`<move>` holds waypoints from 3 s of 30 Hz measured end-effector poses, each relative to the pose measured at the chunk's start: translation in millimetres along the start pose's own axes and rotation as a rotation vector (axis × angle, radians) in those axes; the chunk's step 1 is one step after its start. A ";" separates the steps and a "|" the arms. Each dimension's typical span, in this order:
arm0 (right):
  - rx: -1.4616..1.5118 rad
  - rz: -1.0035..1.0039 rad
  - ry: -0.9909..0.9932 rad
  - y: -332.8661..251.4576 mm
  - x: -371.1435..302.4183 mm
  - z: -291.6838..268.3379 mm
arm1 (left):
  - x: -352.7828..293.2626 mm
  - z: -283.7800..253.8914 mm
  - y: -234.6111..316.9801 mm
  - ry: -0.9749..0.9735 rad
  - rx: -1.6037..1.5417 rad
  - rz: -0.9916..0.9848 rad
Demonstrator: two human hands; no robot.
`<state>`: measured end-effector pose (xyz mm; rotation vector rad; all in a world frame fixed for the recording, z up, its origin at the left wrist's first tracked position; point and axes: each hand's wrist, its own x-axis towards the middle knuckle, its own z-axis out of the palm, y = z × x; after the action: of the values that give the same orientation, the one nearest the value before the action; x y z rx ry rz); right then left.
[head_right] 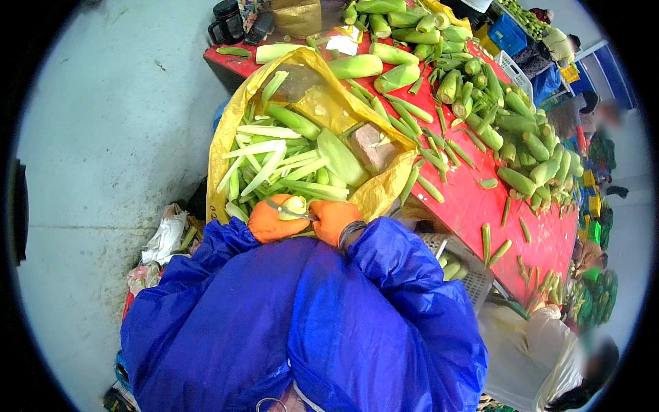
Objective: The person uses a knife to peel the outer layers of green vegetables, likely corn or similar produce, and places the peeled items into a white basket. The person works at a red table with a large pile of vegetables and wears orange gloves.
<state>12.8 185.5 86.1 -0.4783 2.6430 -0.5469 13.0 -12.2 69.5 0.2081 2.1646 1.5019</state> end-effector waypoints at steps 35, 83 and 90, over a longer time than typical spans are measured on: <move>0.446 -0.034 0.226 -18.9 -2.9 -13.5 | 11.3 -3.5 1.5 0.158 0.314 0.371; 0.520 -0.026 0.538 257.7 199.6 -212.6 | 5.8 15.1 -22.7 0.582 0.213 -0.084; 0.990 -0.225 0.132 105.3 75.3 -180.7 | 121.1 -10.3 110.4 0.380 0.173 0.611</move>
<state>-158.0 300.8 169.4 -0.4091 2.0566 -1.8441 -113.4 69.0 135.7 0.7551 2.6969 1.7800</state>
